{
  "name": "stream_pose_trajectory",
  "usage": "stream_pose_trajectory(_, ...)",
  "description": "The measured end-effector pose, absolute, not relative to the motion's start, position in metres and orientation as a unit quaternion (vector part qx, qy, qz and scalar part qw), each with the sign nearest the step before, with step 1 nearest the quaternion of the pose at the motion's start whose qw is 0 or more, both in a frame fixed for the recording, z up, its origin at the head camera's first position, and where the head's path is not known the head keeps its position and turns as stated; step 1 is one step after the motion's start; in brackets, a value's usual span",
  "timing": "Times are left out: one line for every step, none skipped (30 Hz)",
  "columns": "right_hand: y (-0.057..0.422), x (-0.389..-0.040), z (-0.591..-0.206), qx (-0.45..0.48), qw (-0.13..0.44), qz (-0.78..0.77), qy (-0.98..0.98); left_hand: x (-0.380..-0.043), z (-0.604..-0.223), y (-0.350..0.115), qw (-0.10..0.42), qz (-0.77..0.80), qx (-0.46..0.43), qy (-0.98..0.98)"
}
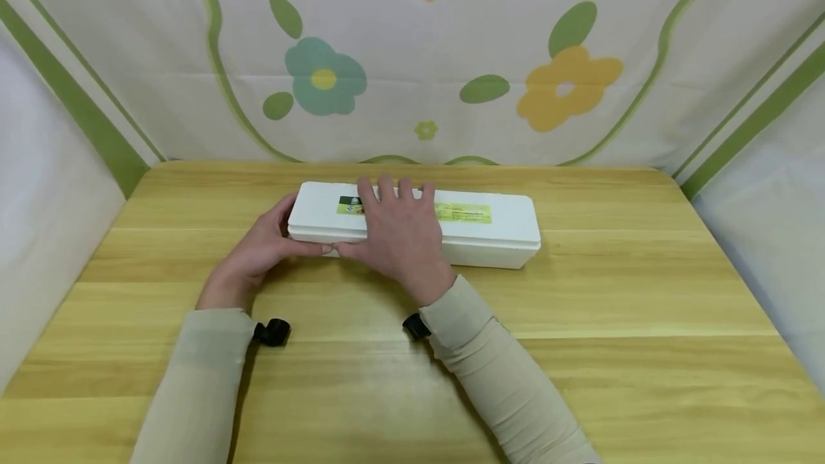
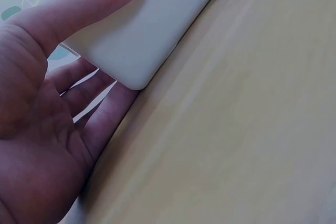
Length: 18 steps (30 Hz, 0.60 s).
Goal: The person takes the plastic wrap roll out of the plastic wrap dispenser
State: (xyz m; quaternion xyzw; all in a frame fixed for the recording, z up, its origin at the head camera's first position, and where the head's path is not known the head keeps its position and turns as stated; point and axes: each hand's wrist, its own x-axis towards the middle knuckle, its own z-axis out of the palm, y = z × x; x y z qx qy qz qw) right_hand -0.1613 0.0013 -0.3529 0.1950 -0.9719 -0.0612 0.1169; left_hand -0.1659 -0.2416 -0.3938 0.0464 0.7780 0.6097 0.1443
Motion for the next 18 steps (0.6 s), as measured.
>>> stream_pose_trajectory(0.0008, -0.1611, -0.353, 0.195, 0.118, -0.06, -0.972, -0.165, -0.3944, -0.2422, 0.143, 0.611, 0.046, 0.777)
stream_pose_trajectory(0.0005, -0.1608, -0.3533, 0.195, 0.119, -0.059, -0.972, -0.1639, -0.3948, -0.2426, 0.142, 0.612, 0.045, 0.777)
stream_pose_trajectory(0.0001, -0.1606, -0.3536, 0.196, 0.12, -0.058, -0.972, -0.1628, -0.3953, -0.2432, 0.141, 0.612, 0.045, 0.777)
stream_pose_trajectory(0.0002, -0.1609, -0.3537, 0.196, 0.121, -0.057, -0.971, -0.163, -0.3954, -0.2431, 0.142, 0.613, 0.046, 0.776)
stream_pose_trajectory(0.0003, -0.1611, -0.3539, 0.196, 0.121, -0.056, -0.971, -0.163, -0.3956, -0.2431, 0.142, 0.613, 0.047, 0.776)
stream_pose_trajectory(0.0004, -0.1613, -0.354, 0.197, 0.119, -0.056, -0.971, -0.163, -0.3957, -0.243, 0.143, 0.613, 0.046, 0.775)
stream_pose_trajectory(0.0003, -0.1614, -0.3541, 0.198, 0.117, -0.055, -0.972, -0.1629, -0.3958, -0.2429, 0.143, 0.614, 0.045, 0.775)
stream_pose_trajectory(0.0004, -0.1616, -0.3542, 0.198, 0.115, -0.054, -0.972, -0.1628, -0.3959, -0.2429, 0.143, 0.613, 0.044, 0.775)
stream_pose_trajectory(0.0004, -0.1617, -0.3544, 0.197, 0.113, -0.053, -0.972, -0.163, -0.3961, -0.2428, 0.143, 0.613, 0.043, 0.776)
stream_pose_trajectory(0.0005, -0.1617, -0.3543, 0.195, 0.112, -0.053, -0.973, -0.1633, -0.3962, -0.2426, 0.142, 0.614, 0.043, 0.775)
stream_pose_trajectory(0.0007, -0.1618, -0.3544, 0.193, 0.111, -0.054, -0.973, -0.1636, -0.3961, -0.2423, 0.142, 0.615, 0.043, 0.775)
stream_pose_trajectory(0.0009, -0.1619, -0.3542, 0.191, 0.112, -0.055, -0.974, -0.1639, -0.3961, -0.2421, 0.141, 0.615, 0.043, 0.775)
stream_pose_trajectory(0.0009, -0.1619, -0.354, 0.19, 0.111, -0.055, -0.974, -0.1641, -0.3959, -0.2419, 0.14, 0.615, 0.044, 0.775)
stream_pose_trajectory(0.001, -0.1621, -0.354, 0.189, 0.111, -0.056, -0.974, -0.1643, -0.3956, -0.2417, 0.14, 0.615, 0.045, 0.775)
stream_pose_trajectory(0.001, -0.1621, -0.3539, 0.189, 0.111, -0.056, -0.974, -0.1644, -0.3953, -0.2416, 0.139, 0.614, 0.046, 0.776)
stream_pose_trajectory(0.0009, -0.1623, -0.3538, 0.19, 0.111, -0.055, -0.974, -0.1644, -0.395, -0.2414, 0.139, 0.612, 0.047, 0.777)
stream_pose_trajectory(0.0007, -0.1625, -0.3537, 0.19, 0.111, -0.054, -0.974, -0.1643, -0.3945, -0.2413, 0.139, 0.61, 0.047, 0.778)
stream_pose_trajectory(0.0005, -0.1625, -0.3535, 0.19, 0.11, -0.053, -0.974, -0.1642, -0.3941, -0.2413, 0.138, 0.609, 0.046, 0.78)
